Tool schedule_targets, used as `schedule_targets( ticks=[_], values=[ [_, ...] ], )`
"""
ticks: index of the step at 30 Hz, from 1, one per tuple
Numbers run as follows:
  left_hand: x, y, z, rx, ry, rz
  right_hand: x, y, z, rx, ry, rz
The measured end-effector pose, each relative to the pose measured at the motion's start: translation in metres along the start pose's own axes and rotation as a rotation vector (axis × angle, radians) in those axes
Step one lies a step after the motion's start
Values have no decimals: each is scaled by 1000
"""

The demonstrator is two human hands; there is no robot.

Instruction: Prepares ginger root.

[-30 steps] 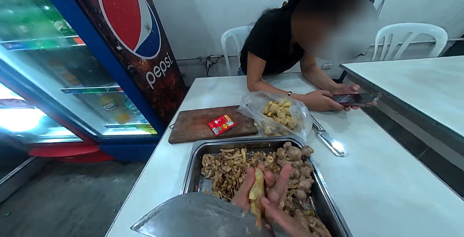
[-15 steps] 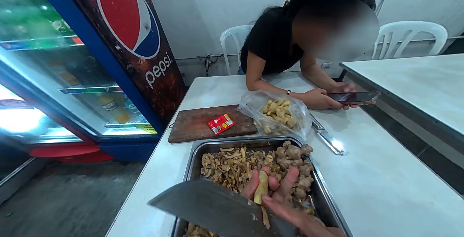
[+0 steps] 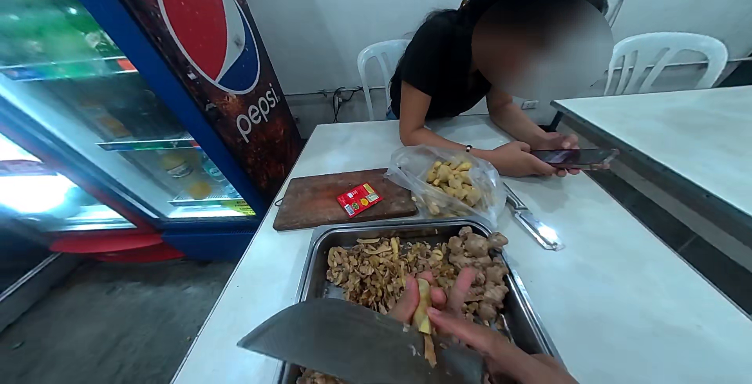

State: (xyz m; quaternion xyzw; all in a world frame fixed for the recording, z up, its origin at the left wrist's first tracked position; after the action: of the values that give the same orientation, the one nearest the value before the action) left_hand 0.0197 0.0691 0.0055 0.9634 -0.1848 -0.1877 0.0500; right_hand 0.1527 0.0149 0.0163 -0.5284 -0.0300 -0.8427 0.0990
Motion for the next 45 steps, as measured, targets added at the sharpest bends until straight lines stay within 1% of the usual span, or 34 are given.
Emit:
schedule_targets(
  ticks=[2,3,5,7,10,12,14,17,20,22,25,27,29,32,34,36,38,40,42,45],
  values=[
    [-1,-1,-2,-30,-63,14,8,-1,0,123,-75,-48],
    [0,-2,-2,-31,-65,24,10,-1,-1,152,-91,-59],
    [1,-2,-1,-24,-33,24,8,0,-2,107,-65,-62],
    [3,-1,1,-23,3,25,-1,2,-5,-2,7,5],
    [2,2,1,-8,66,11,-1,4,-3,-89,139,47],
    [1,4,0,35,124,8,0,3,-1,-87,147,30],
    [1,4,2,70,130,26,-2,2,-1,-48,88,6],
    [2,2,3,12,69,51,2,1,1,28,51,-11],
    [5,1,3,22,60,103,3,2,4,-101,217,122],
    [6,4,-1,33,36,128,10,4,8,-143,325,179],
    [11,1,1,114,20,140,24,3,13,-129,502,169],
    [16,-4,7,166,14,134,27,3,14,-118,560,152],
    [18,-9,9,200,-51,120,24,3,13,-99,474,121],
    [17,-17,11,214,-180,101,18,2,10,-9,216,73],
    [17,-19,10,222,-222,129,14,-1,8,70,92,50],
    [18,-20,7,232,-215,167,11,-2,9,94,14,33],
    [17,-18,4,194,-193,169,11,-3,12,130,-75,8],
    [13,-15,1,158,-164,150,10,-4,12,155,-284,-29],
    [8,-15,-2,125,-194,111,7,-5,9,175,-471,-95],
    [4,-16,-6,54,-169,71,5,-4,0,208,-585,-166]
  ],
)
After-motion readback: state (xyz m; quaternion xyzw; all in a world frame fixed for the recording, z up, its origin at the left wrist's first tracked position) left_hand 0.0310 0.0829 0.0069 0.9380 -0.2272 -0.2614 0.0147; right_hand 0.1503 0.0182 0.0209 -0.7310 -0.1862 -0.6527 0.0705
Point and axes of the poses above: each hand's wrist, its own y-axis away from the middle knuckle, its own z-axis out of the back of the hand, x = y × z, the point moved 5 cm from there along -y, towards the middle knuckle, and after that the axes turned 13 degrees about -z, right-handed, at the moved point
